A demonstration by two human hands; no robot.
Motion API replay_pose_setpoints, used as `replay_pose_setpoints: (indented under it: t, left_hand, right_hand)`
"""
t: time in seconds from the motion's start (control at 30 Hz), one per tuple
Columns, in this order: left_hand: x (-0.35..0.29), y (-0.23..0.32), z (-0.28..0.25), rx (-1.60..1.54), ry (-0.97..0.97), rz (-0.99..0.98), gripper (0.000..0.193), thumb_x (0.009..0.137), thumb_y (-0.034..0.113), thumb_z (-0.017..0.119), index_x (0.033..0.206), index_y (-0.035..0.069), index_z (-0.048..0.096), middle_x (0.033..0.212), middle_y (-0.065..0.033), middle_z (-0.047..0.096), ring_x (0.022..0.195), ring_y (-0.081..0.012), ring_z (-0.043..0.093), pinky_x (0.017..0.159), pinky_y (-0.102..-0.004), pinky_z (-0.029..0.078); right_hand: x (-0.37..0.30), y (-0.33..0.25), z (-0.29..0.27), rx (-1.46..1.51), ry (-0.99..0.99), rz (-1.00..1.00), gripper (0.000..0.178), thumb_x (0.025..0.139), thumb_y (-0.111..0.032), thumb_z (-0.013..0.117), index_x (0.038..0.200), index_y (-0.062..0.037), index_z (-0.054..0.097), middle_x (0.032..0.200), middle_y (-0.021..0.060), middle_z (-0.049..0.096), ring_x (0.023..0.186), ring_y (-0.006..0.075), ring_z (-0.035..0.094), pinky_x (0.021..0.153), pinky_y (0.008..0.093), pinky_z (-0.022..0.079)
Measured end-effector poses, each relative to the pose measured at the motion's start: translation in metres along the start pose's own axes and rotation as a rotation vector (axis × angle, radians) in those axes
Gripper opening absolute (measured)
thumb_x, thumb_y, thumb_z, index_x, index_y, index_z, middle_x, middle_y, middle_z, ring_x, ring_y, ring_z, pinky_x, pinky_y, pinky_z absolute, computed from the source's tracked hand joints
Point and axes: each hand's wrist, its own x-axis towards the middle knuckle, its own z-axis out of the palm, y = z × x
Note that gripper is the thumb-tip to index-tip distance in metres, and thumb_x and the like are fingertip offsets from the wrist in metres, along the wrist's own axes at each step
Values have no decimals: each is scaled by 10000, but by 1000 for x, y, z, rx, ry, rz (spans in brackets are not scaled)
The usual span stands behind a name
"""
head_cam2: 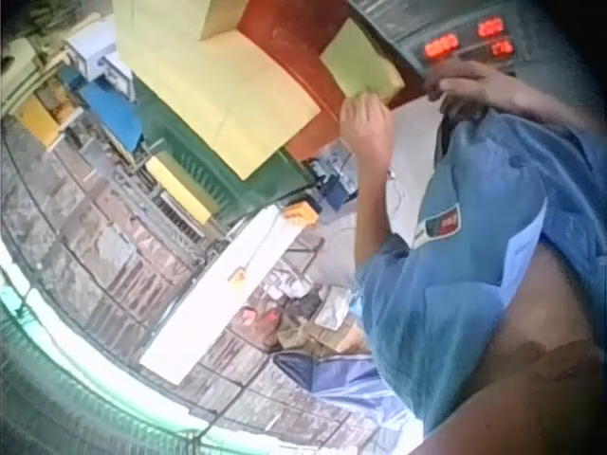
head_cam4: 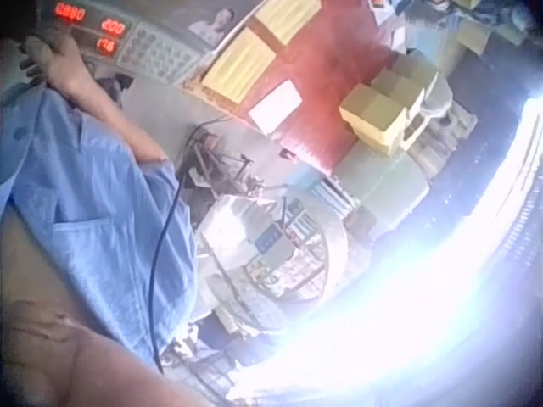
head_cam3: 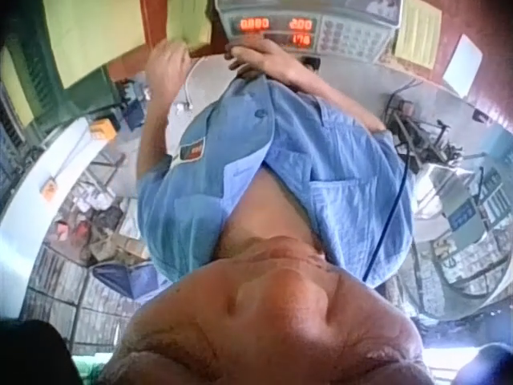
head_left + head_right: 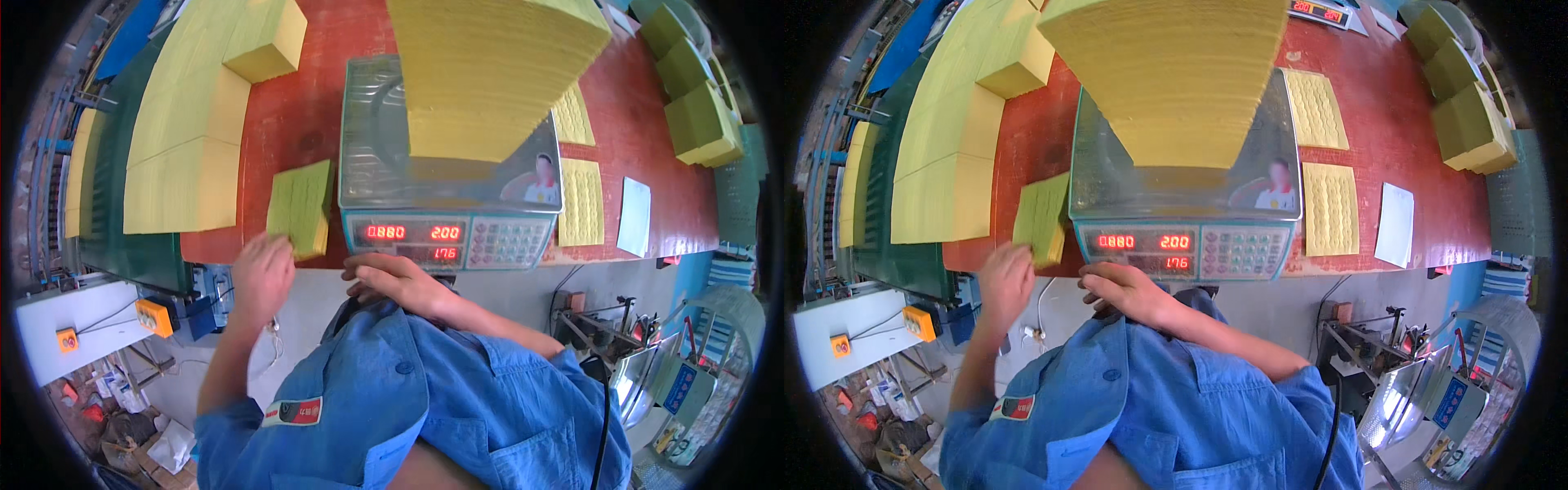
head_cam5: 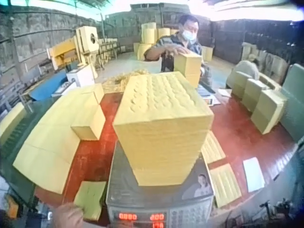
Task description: The worker is weighing stacks of yellow paper sheets on an electronic scale and moving them from a conveyor belt to a work table.
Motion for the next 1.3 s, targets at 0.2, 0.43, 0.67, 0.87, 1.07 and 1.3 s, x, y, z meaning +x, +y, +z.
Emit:
replay_pose_setpoints:
  t: [0.2, 0.43, 0.67, 0.87, 1.07, 1.3]
  left_hand:
    - [-64, 103, 7, -12, 35, -166, 286, 717, 26, 701, 991, 0, 621, 1029, -148, 655, 965, -309, 642, 963, -492, 473]
    - [-87, 156, 17, -211, 239, -665, 383, 807, 79, 653, 1174, -7, 581, 1244, -177, 596, 1235, -281, 532, 1089, -453, 355]
    - [-81, 117, 10, -1556, 567, -1240, 279, 950, 159, 559, 1144, -34, 616, 949, -22, 652, 820, -110, 602, 754, -257, 478]
    - [-20, 106, -49, -1548, 568, -975, 210, 909, 109, 591, 1049, -42, 629, 981, -75, 662, 901, -143, 630, 819, -288, 503]
    - [104, 95, -160, -1400, 599, -467, 207, 881, 148, 650, 962, -43, 645, 902, -25, 636, 819, -88, 567, 753, -247, 446]
    - [290, 40, -165, -1343, 201, -187, 243, 897, 295, 638, 793, 75, 642, 700, -24, 643, 573, -111, 572, 529, -245, 420]
  right_hand:
    - [3, 29, 18, -148, 39, 16, 596, 954, -449, 569, 1282, 45, 513, 1072, 159, 639, 947, 219, 650, 756, 332, 556]
    - [-16, 52, 18, -48, 39, 9, 338, 914, -85, 548, 1212, 64, 490, 1010, 157, 637, 825, 203, 646, 651, 335, 597]
    - [-36, 21, 11, -157, -17, -158, 400, 923, -45, 572, 1306, 25, 481, 1066, 118, 630, 974, 166, 600, 814, 318, 523]
    - [-63, -37, 15, -501, 109, -433, 326, 926, -97, 636, 1214, 45, 585, 1020, 89, 649, 940, 152, 591, 825, 308, 485]
    - [-109, -166, 38, -629, 401, -917, 499, 888, -90, 701, 1333, 15, 503, 967, 62, 624, 789, 94, 589, 694, 239, 504]
    - [-91, -296, -23, -679, 692, -968, 438, 892, -124, 660, 1260, 77, 535, 748, 52, 617, 585, 80, 552, 523, 230, 431]
